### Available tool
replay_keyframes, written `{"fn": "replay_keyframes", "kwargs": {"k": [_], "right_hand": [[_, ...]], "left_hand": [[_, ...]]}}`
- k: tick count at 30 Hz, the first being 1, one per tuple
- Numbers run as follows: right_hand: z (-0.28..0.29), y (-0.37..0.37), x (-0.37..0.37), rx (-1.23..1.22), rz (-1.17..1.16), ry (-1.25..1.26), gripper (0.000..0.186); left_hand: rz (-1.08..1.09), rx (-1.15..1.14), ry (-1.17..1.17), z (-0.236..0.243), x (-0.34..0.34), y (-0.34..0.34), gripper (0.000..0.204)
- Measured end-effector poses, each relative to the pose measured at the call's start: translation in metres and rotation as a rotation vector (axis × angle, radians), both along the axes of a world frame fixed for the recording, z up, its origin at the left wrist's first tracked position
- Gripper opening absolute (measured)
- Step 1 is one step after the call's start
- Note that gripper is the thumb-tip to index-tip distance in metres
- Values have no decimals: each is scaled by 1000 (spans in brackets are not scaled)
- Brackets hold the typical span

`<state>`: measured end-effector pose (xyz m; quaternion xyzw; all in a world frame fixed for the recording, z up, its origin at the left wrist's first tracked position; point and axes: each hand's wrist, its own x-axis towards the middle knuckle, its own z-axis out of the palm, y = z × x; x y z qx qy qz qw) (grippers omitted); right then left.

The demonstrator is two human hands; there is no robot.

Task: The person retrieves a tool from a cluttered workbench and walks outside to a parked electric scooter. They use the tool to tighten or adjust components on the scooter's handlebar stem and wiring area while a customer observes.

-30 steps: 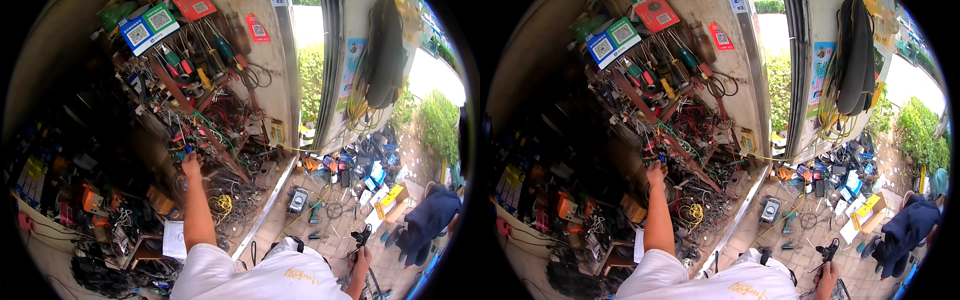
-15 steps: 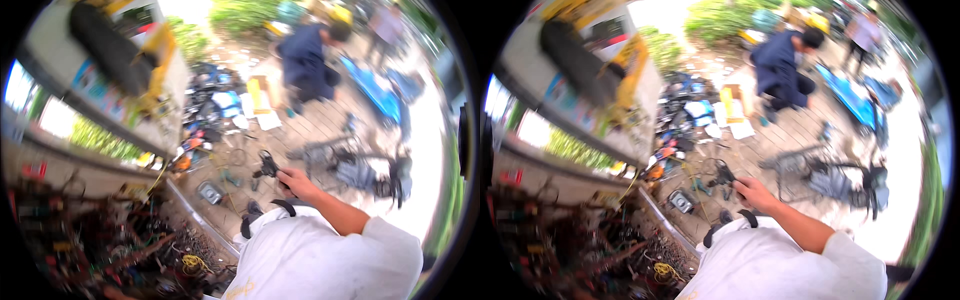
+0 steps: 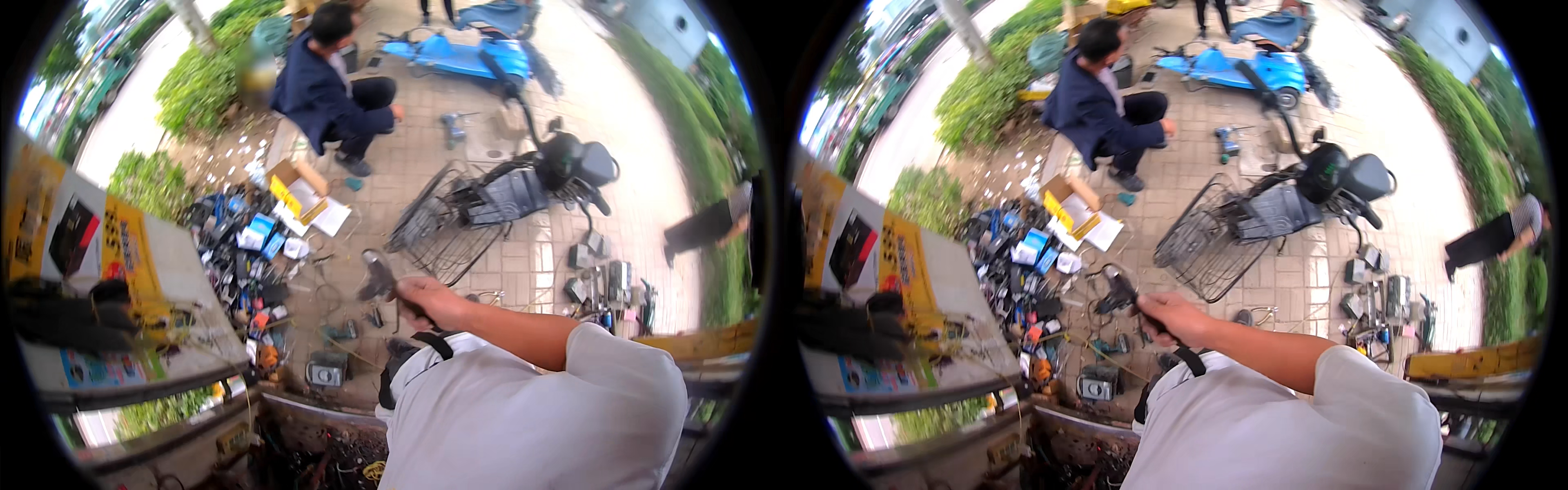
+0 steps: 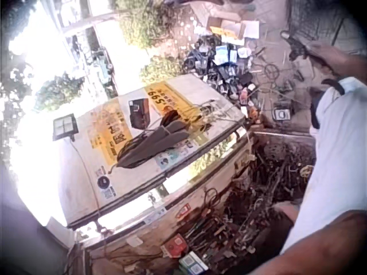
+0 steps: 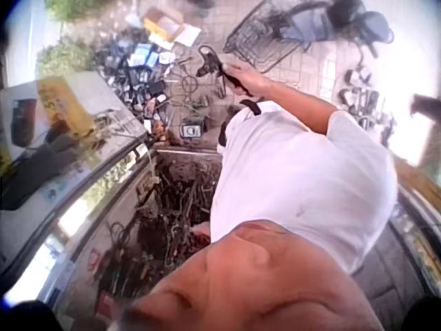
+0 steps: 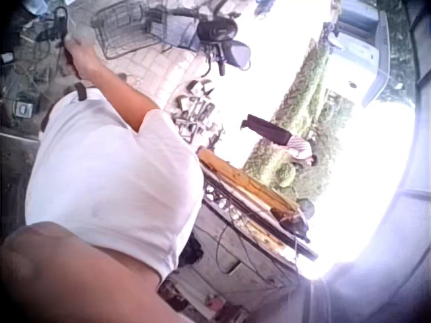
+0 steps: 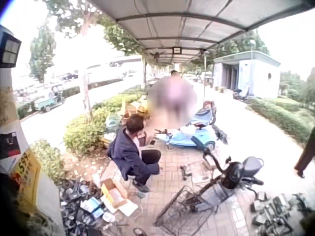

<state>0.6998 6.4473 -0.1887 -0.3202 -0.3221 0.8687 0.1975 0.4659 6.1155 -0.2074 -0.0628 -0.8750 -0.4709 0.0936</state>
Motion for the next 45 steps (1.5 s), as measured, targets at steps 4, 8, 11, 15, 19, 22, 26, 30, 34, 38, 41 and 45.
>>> {"fn": "replay_keyframes", "kwargs": {"k": [4, 8, 11, 15, 19, 22, 26, 30, 34, 38, 41, 45], "right_hand": [[4, 14, 52, 627, -42, -254, 36], [-28, 25, 105, 850, -112, -231, 33], [-30, 33, 150, 738, -386, -149, 35], [-7, 31, 230, 812, -615, -485, 37], [-5, 36, 301, 901, -833, -788, 34], [6, 35, 344, 757, -940, -782, 39], [-21, 34, 364, 646, -1160, -375, 44], [-2, 9, 379, 400, -1297, 40, 39], [-5, 2, 405, 464, -1174, 144, 34], [-12, 12, 430, 425, -1296, 1, 31], [-15, 29, 465, 249, -1611, 31, 27], [-20, 45, 566, 146, -1950, -68, 25]], "left_hand": [[-449, 58, -245, -4, 62, 117, 25], [-934, 56, -434, -4, 150, 247, 26], [-1295, 25, -560, 2, 239, 324, 27], [-1630, -73, -651, 12, 336, 385, 27], [-1881, -186, -748, 26, 409, 418, 28], [-2001, -257, -806, 36, 442, 434, 29], [-2290, -219, -984, 19, 468, 459, 28], [-2327, -560, -1179, 32, 502, 462, 13], [-2349, -809, -1398, 34, 523, 475, 18], [-2324, -962, -1260, 29, 561, 487, 19], [-2311, -757, -1161, 38, 602, 485, 23], [-2180, -790, -727, 48, 663, 493, 31]]}}
